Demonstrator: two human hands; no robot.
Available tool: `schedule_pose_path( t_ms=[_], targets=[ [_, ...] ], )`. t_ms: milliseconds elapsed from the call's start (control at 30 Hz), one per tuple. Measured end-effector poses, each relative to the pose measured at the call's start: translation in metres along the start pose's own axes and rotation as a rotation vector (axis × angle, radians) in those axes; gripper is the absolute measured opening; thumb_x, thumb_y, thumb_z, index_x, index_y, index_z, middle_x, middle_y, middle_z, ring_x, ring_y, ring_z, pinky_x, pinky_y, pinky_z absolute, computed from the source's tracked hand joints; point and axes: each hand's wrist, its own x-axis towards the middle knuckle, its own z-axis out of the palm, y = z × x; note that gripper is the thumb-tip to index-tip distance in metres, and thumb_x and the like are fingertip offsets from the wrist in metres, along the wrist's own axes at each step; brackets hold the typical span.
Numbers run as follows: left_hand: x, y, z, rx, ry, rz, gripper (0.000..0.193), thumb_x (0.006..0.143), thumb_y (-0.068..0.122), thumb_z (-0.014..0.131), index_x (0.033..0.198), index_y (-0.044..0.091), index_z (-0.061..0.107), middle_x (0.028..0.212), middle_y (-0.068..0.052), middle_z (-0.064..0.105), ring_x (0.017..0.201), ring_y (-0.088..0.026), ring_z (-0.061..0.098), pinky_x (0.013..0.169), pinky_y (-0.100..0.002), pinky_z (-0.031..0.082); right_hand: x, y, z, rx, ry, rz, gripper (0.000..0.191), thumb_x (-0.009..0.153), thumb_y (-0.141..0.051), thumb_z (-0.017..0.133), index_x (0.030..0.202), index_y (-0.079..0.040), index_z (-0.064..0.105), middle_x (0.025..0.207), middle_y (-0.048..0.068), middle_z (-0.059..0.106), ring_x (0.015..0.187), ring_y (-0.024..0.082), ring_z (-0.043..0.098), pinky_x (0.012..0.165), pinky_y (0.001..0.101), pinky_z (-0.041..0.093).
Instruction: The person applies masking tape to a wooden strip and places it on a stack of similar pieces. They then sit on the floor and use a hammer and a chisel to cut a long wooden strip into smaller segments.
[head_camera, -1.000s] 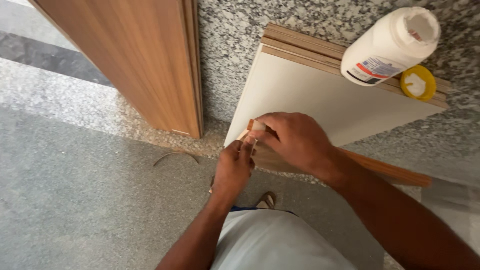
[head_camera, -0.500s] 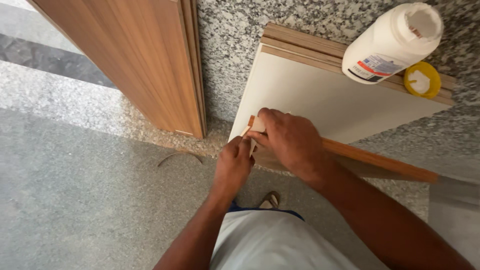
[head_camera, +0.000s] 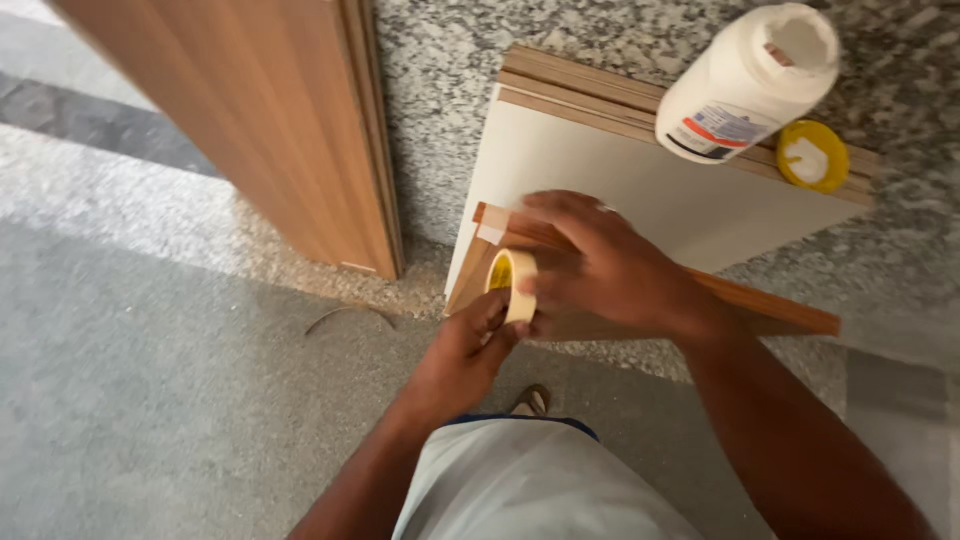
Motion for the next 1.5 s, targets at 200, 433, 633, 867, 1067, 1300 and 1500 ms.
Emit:
schedule_pose_path(
  t_ms=[200,433,633,867,1067,1300,1500],
  targets=[
    [0.006,0.036,0.040,0.319,0.243,-0.043,0.031,0.106,0.025,0.060,0.088,0.000,0.065,0.071,-0.009,0.064,0.066,-0.017,0.061,0.061,-0.036,0.052,-0.026,0.021,0.009,0.339,0.137,0.130,0.018,0.100,-0.019,0.068,0.095,-0.002,0.066,0.128,0.013,0.069,0.127,0.024,0.066,0.093,0.0367,0.057],
    [0.034,0.045,0.042,0.167,0.392,-0.415,0.037,0.103,0.030,0.055,0.084,0.001,0.067,0.057,-0.006,0.059,0.051,-0.014,0.056,0.049,-0.033,0.044,0.009,0.062,-0.006,0.656,0.112,0.476,0.025,0.101,-0.030,0.067,0.101,-0.005,0.067,0.094,0.002,0.071,0.089,0.013,0.068,0.085,0.0302,0.059],
    [0.037,0.039,0.049,0.120,0.429,-0.342,0.028,0.099,0.022,0.051,0.089,0.002,0.069,0.060,-0.005,0.062,0.053,-0.010,0.059,0.051,-0.030,0.047,0.023,0.086,-0.010,0.847,-0.032,0.609,0.030,0.087,-0.031,0.080,0.096,-0.007,0.066,0.091,0.002,0.070,0.084,0.014,0.069,0.079,0.0335,0.060],
    [0.050,0.020,0.042,0.102,0.412,-0.411,0.035,0.101,0.031,0.052,0.088,0.001,0.067,0.060,-0.003,0.062,0.050,-0.011,0.056,0.049,-0.028,0.046,0.038,0.111,0.006,0.682,-0.254,0.799,0.038,0.088,-0.041,0.078,0.102,-0.007,0.068,0.095,0.009,0.067,0.087,0.022,0.061,0.078,0.0383,0.053],
    [0.072,-0.005,0.034,-0.032,0.366,-0.629,0.050,0.101,0.047,0.054,0.089,0.001,0.067,0.054,-0.002,0.054,0.044,-0.010,0.047,0.042,-0.027,0.039,0.032,0.151,0.027,0.863,-0.666,0.925,0.057,0.088,-0.055,0.066,0.132,-0.019,0.059,0.137,0.008,0.059,0.118,0.019,0.060,0.091,0.0380,0.055],
    [0.074,-0.013,0.037,-0.132,0.372,-0.562,0.051,0.100,0.049,0.056,0.089,0.000,0.066,0.052,-0.002,0.053,0.042,-0.011,0.047,0.040,-0.027,0.037,0.042,0.135,0.014,0.401,-0.346,0.437,0.048,0.099,-0.051,0.056,0.108,-0.009,0.077,0.102,0.009,0.081,0.091,0.017,0.076,0.085,0.0354,0.061],
    [0.076,-0.008,0.031,-0.079,0.356,-0.582,0.055,0.099,0.054,0.057,0.090,0.000,0.066,0.054,-0.002,0.053,0.044,-0.011,0.047,0.042,-0.027,0.038,0.003,0.042,-0.005,-0.261,-0.130,0.389,0.044,0.089,-0.050,0.069,0.109,-0.011,0.074,0.081,0.015,0.075,0.072,0.034,0.071,0.067,0.0460,0.055]
  ],
)
